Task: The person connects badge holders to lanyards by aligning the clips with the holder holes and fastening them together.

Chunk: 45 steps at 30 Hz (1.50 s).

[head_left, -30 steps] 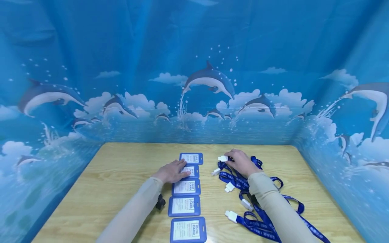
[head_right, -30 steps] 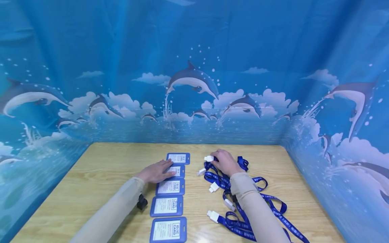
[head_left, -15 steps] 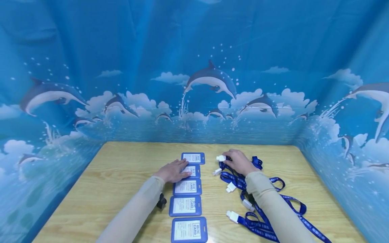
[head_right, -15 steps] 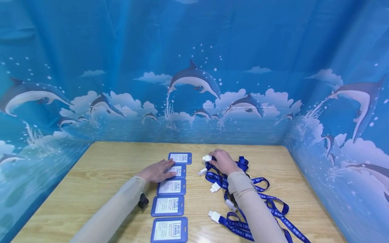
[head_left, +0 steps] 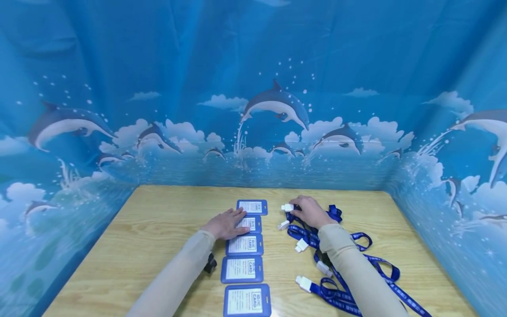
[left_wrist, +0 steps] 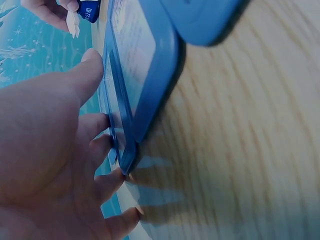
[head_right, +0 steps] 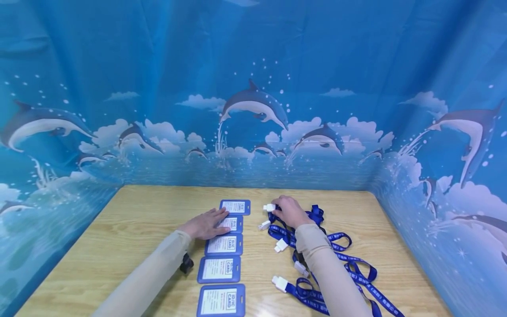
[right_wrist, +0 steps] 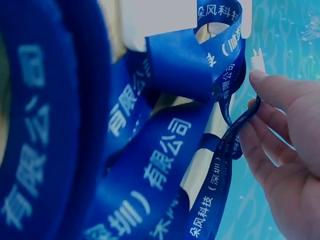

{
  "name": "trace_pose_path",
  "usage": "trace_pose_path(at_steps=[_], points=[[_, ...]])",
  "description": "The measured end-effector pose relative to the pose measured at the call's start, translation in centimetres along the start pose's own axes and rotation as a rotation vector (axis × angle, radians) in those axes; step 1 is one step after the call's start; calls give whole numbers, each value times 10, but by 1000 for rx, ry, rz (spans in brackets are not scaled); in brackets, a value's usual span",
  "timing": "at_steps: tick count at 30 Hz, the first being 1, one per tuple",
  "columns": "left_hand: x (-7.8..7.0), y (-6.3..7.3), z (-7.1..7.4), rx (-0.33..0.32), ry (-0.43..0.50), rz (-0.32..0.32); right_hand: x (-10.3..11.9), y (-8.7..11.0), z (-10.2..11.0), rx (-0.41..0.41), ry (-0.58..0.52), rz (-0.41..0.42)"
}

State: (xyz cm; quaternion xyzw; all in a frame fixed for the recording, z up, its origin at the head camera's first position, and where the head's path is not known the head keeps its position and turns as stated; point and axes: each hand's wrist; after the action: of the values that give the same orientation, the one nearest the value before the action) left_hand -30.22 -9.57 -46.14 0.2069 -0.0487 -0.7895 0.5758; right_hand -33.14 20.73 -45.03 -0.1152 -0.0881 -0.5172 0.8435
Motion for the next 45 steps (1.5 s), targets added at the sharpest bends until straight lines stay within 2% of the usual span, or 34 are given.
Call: trace_pose_path(at_steps=[15, 26, 32, 45], points=[[-3, -1, -1, 14, -25, 53, -4, -6, -7, 17, -25, -55], [-4, -2, 1, 20, -19, 43, 6, -12, -7, 6, 0, -41], [-3, -3, 4, 32, -30, 42, 2, -12, -12, 43, -4, -47], [-3, -5, 5, 42, -77, 20, 0, -18, -18, 48, 20, -61]])
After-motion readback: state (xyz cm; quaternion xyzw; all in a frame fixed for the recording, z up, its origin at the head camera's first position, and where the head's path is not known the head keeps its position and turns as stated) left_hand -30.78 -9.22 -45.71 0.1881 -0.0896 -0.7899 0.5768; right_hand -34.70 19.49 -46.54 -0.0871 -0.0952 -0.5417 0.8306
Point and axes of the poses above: each hand's wrist, its own y-axis away from the middle knuckle, its own z-axis out of the back of the hand, x = y × z, and after that the axes turned 5 degrees about y, right-handed
